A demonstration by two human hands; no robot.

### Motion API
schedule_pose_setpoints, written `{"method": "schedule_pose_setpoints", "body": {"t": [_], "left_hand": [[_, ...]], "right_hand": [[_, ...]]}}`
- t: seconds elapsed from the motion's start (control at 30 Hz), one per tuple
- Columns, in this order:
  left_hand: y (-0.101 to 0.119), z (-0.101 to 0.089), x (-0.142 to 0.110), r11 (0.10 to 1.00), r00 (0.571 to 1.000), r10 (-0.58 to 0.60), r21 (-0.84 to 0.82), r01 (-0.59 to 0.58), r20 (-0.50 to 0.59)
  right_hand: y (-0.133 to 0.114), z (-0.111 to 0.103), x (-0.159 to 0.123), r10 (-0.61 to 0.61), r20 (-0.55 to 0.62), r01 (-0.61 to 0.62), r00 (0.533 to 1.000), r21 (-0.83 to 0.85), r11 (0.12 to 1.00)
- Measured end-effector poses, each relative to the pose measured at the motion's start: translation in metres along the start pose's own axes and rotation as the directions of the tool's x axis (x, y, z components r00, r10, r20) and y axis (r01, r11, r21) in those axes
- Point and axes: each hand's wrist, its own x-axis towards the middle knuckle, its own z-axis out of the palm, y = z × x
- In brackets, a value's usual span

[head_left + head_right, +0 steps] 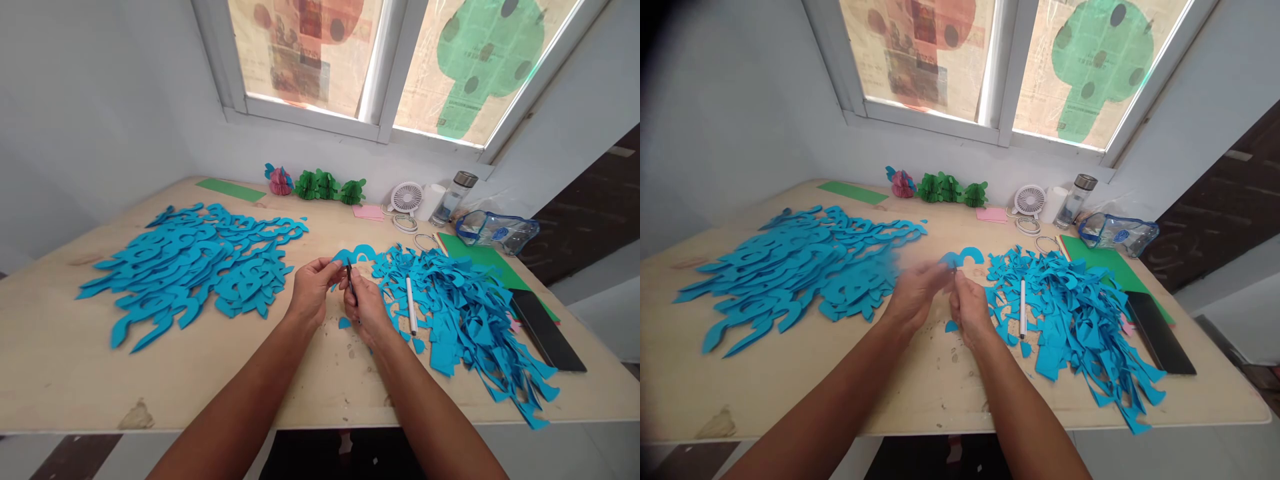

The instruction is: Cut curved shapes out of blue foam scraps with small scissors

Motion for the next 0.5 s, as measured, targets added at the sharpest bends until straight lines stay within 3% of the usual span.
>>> {"method": "schedule_pose_setpoints", "body": {"t": [0.5], "left_hand": [[0.0044,-0.0046,0.0039,0.999,1.0,-0.014,0.038,0.015,-0.028]], "right_hand": [[-0.0016,-0.004,0.002,0.012,-0.01,-0.013,1.0,-0.091,0.996]]}}
